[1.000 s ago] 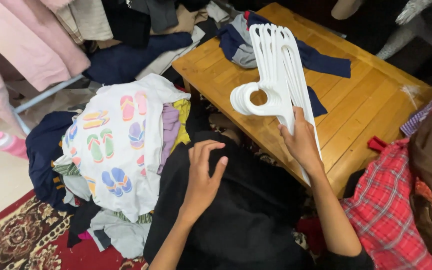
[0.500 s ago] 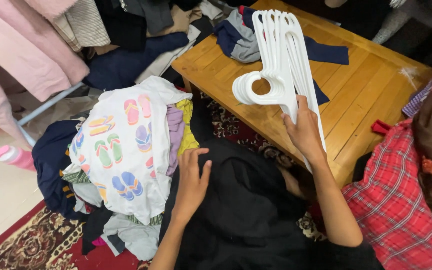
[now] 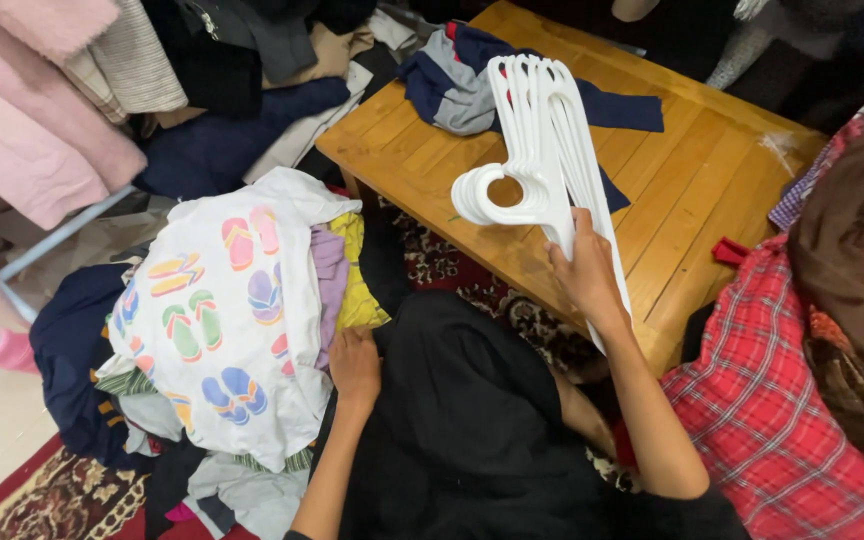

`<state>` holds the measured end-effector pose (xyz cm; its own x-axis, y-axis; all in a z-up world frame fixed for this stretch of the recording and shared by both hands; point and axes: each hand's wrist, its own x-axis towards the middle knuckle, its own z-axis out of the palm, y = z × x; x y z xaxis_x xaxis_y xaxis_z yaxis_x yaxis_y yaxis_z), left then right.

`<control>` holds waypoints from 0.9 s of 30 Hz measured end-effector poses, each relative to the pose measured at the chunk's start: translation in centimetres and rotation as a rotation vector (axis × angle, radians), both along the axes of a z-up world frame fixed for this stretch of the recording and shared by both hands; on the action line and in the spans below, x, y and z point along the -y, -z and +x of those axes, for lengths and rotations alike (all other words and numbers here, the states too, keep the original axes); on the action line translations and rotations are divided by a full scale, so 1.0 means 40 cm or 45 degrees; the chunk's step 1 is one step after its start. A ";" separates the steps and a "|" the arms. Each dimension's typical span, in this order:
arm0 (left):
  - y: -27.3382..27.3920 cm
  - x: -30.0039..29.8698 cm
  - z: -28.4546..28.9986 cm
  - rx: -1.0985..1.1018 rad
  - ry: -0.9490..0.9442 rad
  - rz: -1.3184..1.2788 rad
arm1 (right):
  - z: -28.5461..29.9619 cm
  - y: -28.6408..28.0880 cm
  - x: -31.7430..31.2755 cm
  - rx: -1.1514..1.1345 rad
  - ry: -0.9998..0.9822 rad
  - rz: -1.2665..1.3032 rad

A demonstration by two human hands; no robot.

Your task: The person takes a color-blocked cardigan from a pile of clothes and lays it on a low wooden table. They button the cardigan, place a white hanger inside it, and then fold the garment neatly around the hanger.

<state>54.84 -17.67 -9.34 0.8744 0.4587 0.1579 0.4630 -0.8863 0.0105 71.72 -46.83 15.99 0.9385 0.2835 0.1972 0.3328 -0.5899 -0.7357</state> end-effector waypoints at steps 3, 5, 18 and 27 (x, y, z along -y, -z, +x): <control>0.143 -0.040 0.043 0.250 0.128 0.140 | -0.006 -0.020 -0.002 -0.007 -0.027 0.007; 0.062 -0.035 0.064 0.339 0.059 0.183 | 0.021 0.002 0.003 -0.003 -0.044 0.004; 0.065 -0.080 0.410 0.081 0.110 -0.141 | 0.141 -0.017 0.010 -0.006 -0.031 0.013; -0.079 -0.029 0.535 -0.695 0.399 -0.309 | 0.326 0.087 0.048 -0.009 0.149 -0.073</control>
